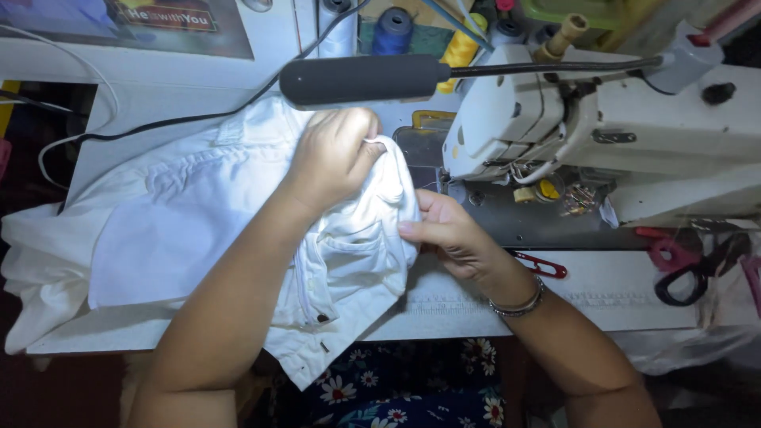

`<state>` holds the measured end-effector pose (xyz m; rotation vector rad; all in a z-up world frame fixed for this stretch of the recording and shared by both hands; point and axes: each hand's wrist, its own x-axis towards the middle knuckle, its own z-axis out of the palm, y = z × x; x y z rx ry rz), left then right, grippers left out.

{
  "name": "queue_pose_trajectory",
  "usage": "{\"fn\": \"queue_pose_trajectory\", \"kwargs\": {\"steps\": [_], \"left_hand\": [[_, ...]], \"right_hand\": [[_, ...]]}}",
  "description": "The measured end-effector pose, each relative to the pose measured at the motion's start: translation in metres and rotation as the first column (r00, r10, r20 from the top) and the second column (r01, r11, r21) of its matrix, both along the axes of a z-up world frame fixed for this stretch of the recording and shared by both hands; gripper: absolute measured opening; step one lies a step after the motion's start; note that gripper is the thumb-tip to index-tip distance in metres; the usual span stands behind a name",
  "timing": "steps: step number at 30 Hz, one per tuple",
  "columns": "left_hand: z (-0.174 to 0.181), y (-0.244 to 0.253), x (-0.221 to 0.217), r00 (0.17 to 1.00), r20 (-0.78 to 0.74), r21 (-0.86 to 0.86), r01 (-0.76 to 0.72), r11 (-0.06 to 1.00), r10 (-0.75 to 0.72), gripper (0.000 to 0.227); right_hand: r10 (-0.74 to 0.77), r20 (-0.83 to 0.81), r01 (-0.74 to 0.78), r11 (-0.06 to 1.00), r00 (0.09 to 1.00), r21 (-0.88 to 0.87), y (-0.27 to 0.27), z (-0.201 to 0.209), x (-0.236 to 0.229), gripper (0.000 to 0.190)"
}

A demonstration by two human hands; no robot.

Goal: Trimming loose threads from a white garment using snips and inspecting the seams at a sewing workstation

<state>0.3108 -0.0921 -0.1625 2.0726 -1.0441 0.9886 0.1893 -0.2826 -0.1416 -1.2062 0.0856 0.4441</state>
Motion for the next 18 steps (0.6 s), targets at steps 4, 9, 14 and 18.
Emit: {"fn": "queue_pose_trajectory", "kwargs": {"steps": [4, 9, 14, 18], "left_hand": [[0.026, 0.009, -0.006, 0.394, -0.896, -0.103, 0.265, 0.959, -0.205, 0.032], [0.060, 0.006, -0.023, 0.229, -0.969, 0.007, 0.419, 0.908, -0.098, 0.064], [0.020, 0.000, -0.021, 0.057, -0.939, -0.303, 0.334, 0.893, -0.340, 0.033], [0.018, 0.000, -0.021, -0.116, -0.828, -0.554, 0.312, 0.772, -0.548, 0.041]], "right_hand": [[-0.135, 0.111, 0.140, 0.989, 0.985, -0.038, -0.024, -0.052, 0.010, 0.025], [-0.240, 0.162, 0.254, 0.965, 0.957, -0.072, -0.017, -0.045, -0.003, 0.025], [-0.174, 0.161, 0.171, 0.985, 0.971, 0.034, -0.017, -0.036, -0.006, 0.040], [-0.107, 0.126, 0.099, 0.993, 0.986, 0.063, -0.013, -0.013, -0.010, 0.049]]}}
